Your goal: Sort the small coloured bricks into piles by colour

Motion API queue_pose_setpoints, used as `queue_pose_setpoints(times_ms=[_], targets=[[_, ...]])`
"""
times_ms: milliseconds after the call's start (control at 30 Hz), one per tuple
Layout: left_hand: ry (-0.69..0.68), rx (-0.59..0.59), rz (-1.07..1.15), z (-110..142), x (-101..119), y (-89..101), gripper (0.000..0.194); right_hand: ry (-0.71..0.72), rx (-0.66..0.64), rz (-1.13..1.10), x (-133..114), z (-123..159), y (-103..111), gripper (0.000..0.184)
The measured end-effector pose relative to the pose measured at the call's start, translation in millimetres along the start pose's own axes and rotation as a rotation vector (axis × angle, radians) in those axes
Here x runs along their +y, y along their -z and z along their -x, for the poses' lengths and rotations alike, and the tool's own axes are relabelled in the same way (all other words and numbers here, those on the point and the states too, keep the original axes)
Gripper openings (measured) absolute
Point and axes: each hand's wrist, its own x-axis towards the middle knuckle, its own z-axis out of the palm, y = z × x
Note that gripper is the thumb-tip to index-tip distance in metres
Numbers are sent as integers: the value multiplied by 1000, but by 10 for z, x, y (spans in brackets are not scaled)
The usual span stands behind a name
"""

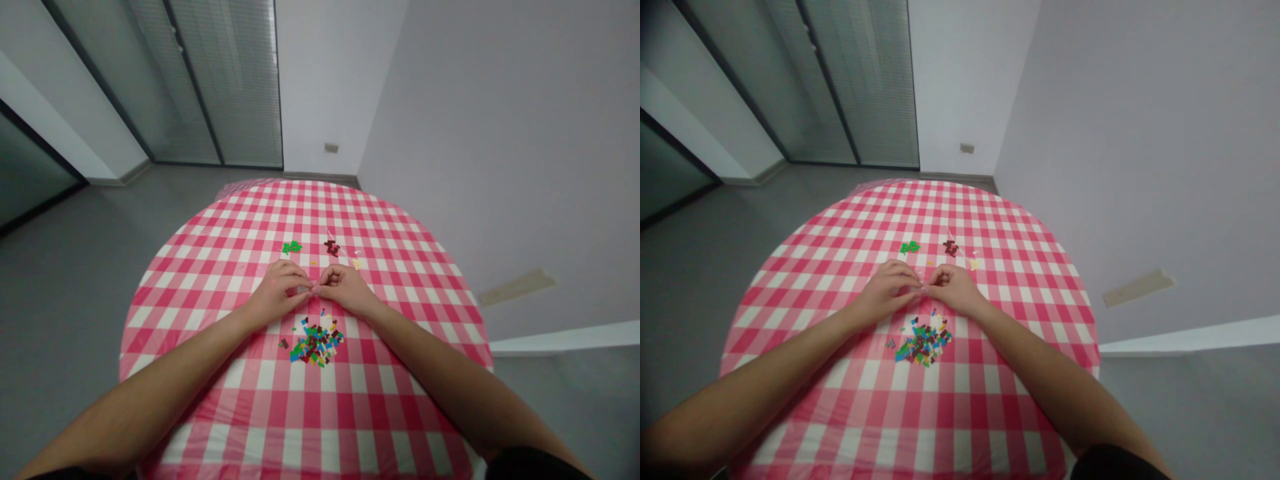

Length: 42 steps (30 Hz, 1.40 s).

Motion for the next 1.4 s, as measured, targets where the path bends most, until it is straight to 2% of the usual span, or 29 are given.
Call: queue_pose_setpoints(times_ms=[167,400,500,667,733,833,1133,1200,1267,1400], targets=[[-50,28,16,3,-17,-6,17,-18,-19,-54,-10,-4,5,39],[-14,2,13,0,33,11,16,-41,-29,-50,-30,-7,0,38],[84,66,-47,-23,-69,77,15,-37,1,-42,-16,-18,3,40],[422,172,-237,-73,-460,209,17,-42,29,-9,-4,-27,6,41],[519,134,-283,-86,-580,223,18,-43,14,15,-13,-20,1,39],[556,67,-337,-92,-649,208,22,-36,-3,48,-33,-4,-11,38],[534,42,-356,-47,-543,175,23,-18,-15,117,-21,9,-13,31],[517,30,-350,-35,-520,167,26,30,-55,205,-35,28,-7,23],[509,21,-355,-26,-509,158,28,82,-151,336,-64,57,1,16],[474,-12,-357,-19,-513,154,29,208,-389,571,-135,113,15,19]])
